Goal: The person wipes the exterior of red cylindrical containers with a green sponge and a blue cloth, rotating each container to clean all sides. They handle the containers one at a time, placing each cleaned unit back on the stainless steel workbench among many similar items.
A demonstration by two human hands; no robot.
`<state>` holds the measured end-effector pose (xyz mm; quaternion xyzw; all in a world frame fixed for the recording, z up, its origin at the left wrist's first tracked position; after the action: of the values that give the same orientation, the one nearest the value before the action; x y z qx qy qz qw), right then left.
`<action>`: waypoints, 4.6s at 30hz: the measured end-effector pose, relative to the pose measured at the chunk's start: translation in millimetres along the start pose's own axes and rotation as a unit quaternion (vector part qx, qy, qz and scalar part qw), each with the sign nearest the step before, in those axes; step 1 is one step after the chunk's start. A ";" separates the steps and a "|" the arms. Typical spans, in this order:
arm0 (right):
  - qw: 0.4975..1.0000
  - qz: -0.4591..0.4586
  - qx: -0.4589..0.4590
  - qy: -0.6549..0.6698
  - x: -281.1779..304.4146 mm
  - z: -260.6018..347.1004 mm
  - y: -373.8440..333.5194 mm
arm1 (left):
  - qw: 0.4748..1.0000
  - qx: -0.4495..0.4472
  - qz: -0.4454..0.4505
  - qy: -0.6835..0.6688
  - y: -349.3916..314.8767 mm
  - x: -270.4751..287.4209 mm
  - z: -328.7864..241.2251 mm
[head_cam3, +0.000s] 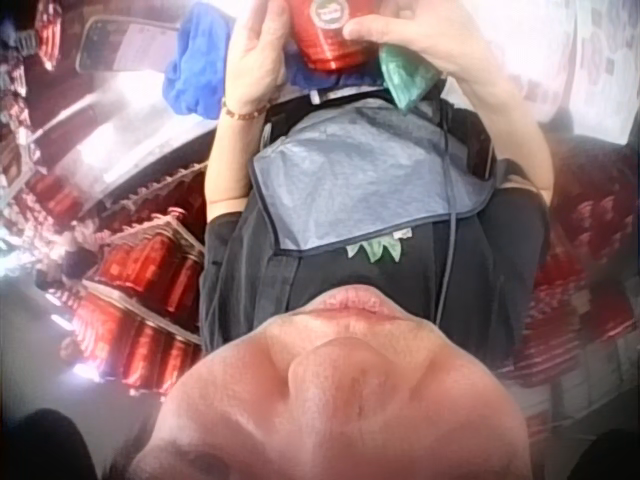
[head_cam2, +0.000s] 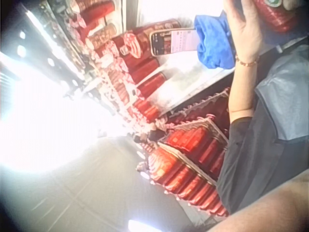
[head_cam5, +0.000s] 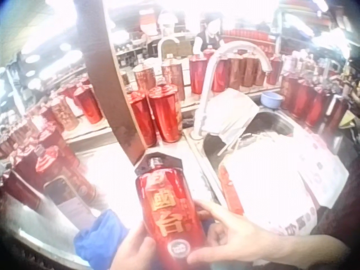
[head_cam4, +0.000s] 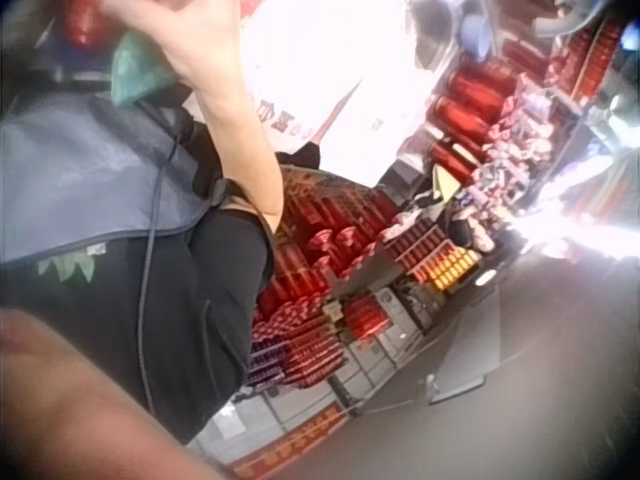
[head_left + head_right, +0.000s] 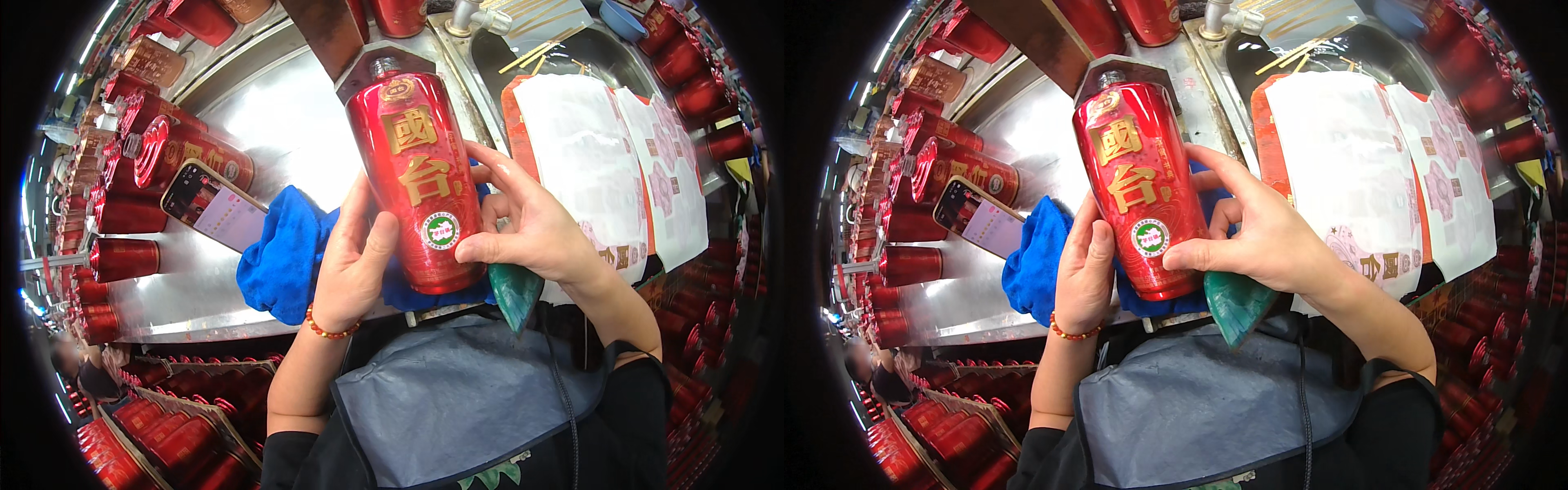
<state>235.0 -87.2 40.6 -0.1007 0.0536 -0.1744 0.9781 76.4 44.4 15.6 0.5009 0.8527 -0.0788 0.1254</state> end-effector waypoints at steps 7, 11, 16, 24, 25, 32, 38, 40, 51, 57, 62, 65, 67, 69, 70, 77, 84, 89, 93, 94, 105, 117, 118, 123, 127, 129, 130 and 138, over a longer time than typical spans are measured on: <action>0.999 -0.002 -0.018 0.041 1.5 -0.7 1.8 | 1.000 0.001 0.004 0.028 -0.6 3.9 1.4; 0.998 -0.011 -0.027 0.048 0.1 -0.3 1.4 | 1.000 0.003 -0.021 0.017 1.2 8.5 -0.1; 1.000 -0.005 -0.015 -0.002 1.8 -1.2 3.6 | 0.991 -0.067 -0.118 0.011 37.8 12.7 -30.4; 1.000 0.003 -0.013 0.013 0.4 -0.5 3.1 | 0.988 -0.031 -0.143 -0.057 75.7 0.8 -40.2; 1.000 0.004 -0.014 0.014 0.3 -0.4 3.1 | 0.988 -0.028 -0.144 -0.054 77.0 1.4 -38.7; 1.000 0.009 -0.018 0.007 -0.1 1.0 2.5 | 0.986 -0.029 -0.138 -0.091 78.1 4.1 -31.6; 0.996 0.021 -0.029 0.077 13.7 9.2 19.0 | 0.981 -0.012 -0.142 -0.133 63.7 6.2 -27.0; 0.996 0.030 -0.043 0.075 21.2 13.5 33.4 | 0.988 -0.005 -0.115 -0.101 55.1 -4.6 -28.3; 0.994 0.037 -0.051 0.093 12.9 21.0 45.9 | 0.993 -0.015 -0.109 -0.046 50.7 -11.6 -25.4; 0.995 0.028 -0.055 0.078 14.8 21.4 46.6 | 0.992 -0.012 -0.101 -0.071 52.2 -11.3 -27.1; 0.999 0.010 -0.043 0.018 21.9 31.3 65.7 | 0.985 0.019 -0.108 -0.132 57.2 -8.3 -34.0; 0.999 0.029 -0.012 0.029 15.3 36.7 67.8 | 0.987 0.013 -0.107 -0.118 59.9 -8.6 -31.9; 0.998 0.040 0.006 0.040 14.2 34.9 69.5 | 0.988 0.014 -0.107 -0.108 59.9 -9.0 -31.0; 0.997 0.053 -0.014 0.047 14.8 37.6 69.3 | 0.989 0.012 -0.108 -0.104 59.4 -9.5 -31.1; 0.997 0.060 -0.024 0.050 14.8 38.0 69.0 | 0.989 0.011 -0.108 -0.102 59.2 -9.7 -31.2; 0.996 0.055 0.006 0.067 14.2 35.1 70.5 | 0.989 0.008 -0.110 -0.103 58.9 -9.3 -30.4; 0.999 0.042 -0.007 -0.023 26.4 48.8 80.5 | 0.981 0.011 -0.122 -0.153 63.4 -3.5 -28.2; 0.998 0.029 -0.005 -0.048 28.2 45.1 89.3 | 0.980 0.016 -0.130 -0.148 66.8 -4.1 -28.3; 0.997 0.050 -0.017 -0.050 24.1 53.0 88.1 | 0.980 0.004 -0.123 -0.156 65.6 -5.2 -27.3; 0.998 0.048 -0.017 -0.043 24.7 51.2 88.6 | 0.980 0.002 -0.122 -0.154 66.0 -5.3 -27.2; 0.997 0.049 -0.007 -0.066 27.7 49.7 91.8 | 0.985 0.019 -0.128 -0.115 69.4 -7.3 -30.4; 0.981 -0.009 0.148 -0.126 51.9 93.1 85.0 | 0.988 0.021 -0.139 -0.071 71.8 -7.7 -24.2; 0.988 -0.008 0.119 -0.101 47.2 97.6 82.3 | 0.988 0.019 -0.139 -0.072 71.7 -7.3 -24.0; 0.978 0.029 0.096 -0.182 42.8 101.9 85.9 | 0.987 0.013 -0.138 -0.086 71.5 -8.5 -24.2; 0.947 -0.049 0.168 -0.269 51.4 113.6 96.5 | 0.988 0.018 -0.135 -0.071 71.2 -6.3 -24.1; 0.944 -0.009 0.189 -0.270 39.2 123.6 86.4 | 0.991 0.014 -0.131 -0.036 68.6 -1.3 -23.4; 0.948 0.024 0.178 -0.261 35.1 122.8 81.1 | 0.992 0.012 -0.124 -0.009 64.5 2.5 -19.3; 0.923 0.131 0.188 -0.308 28.9 121.4 87.4 | 0.925 -0.158 -0.051 0.341 32.2 -2.2 -26.4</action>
<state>307.8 4.6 138.0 0.0446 -0.2716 -0.0117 0.9613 102.1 65.1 41.2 0.4269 0.8698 0.2265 -0.0998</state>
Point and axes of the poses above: each hand's wrist, its own y-axis towards the middle knuckle, its own x-axis out of the back of the hand, z = x × y, the point moved 3 cm from there along y, towards the middle knuckle, and after that the axes turned 1 degree about z, right-handed, at the moved point
